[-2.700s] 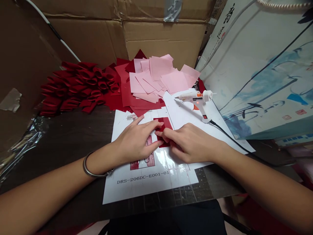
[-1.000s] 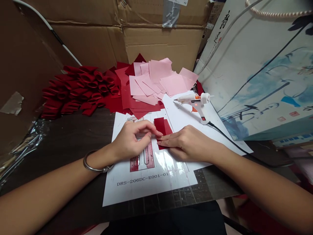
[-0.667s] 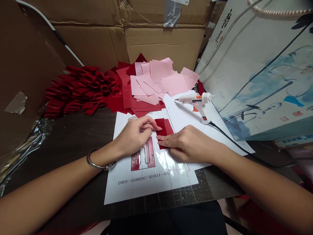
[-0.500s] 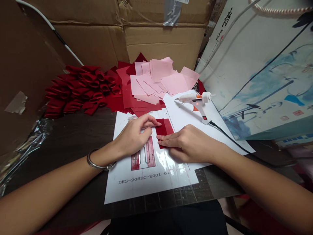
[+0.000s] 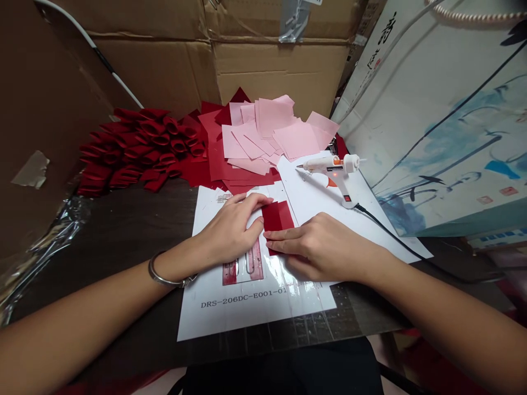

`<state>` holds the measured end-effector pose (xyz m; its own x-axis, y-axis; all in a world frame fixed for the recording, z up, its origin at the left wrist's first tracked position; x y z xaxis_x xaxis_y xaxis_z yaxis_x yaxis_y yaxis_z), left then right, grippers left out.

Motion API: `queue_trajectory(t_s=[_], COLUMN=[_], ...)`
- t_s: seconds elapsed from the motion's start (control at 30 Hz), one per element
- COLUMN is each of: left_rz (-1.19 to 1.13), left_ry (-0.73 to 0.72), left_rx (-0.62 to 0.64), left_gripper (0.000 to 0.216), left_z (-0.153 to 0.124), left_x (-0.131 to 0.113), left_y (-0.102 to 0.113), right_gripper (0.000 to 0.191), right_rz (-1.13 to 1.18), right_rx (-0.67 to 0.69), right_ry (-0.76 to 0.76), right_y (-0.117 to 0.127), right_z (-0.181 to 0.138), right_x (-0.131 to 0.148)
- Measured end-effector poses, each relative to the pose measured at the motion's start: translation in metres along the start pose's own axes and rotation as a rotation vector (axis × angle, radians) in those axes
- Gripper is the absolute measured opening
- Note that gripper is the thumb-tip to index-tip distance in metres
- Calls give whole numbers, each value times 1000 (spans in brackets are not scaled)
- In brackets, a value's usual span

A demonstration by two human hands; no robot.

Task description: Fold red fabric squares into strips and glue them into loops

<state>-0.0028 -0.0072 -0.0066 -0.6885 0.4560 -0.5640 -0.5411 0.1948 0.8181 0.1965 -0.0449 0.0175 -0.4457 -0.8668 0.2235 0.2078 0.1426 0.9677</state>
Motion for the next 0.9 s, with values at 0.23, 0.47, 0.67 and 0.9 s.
queue_trajectory(t_s=[0.23,0.47,0.67,0.9], left_rz=[41,166,273,285], left_ry=[-197,-441,-408,-408], left_rx=[-270,-210,-147,-129], left_gripper=[29,20,25,22], left_z=[-5,-9,-9,-10], left_x=[-4,-7,-6,-8], left_y=[4,0,0,1], right_gripper=[31,33,31,25], right_rz=[23,9,-47,88], right_rx=[-15,1,13,-152], right_ry=[-9,-10,-4,162], right_y=[0,-1,-3,-7], right_z=[-1,-1,-2,-3], right_x=[0,-1,4,5])
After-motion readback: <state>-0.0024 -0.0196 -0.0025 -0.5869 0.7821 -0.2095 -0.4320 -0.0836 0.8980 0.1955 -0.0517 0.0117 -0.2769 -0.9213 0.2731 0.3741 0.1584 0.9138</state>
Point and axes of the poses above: each hand's wrist, its own z-axis towards the middle knuckle, its own y-axis out of the back of the hand, x = y × z, the point moved 1 cm from there along z, towards the middle knuckle, and after that the axes turned 6 degrees about y, right-handed, at the moved point
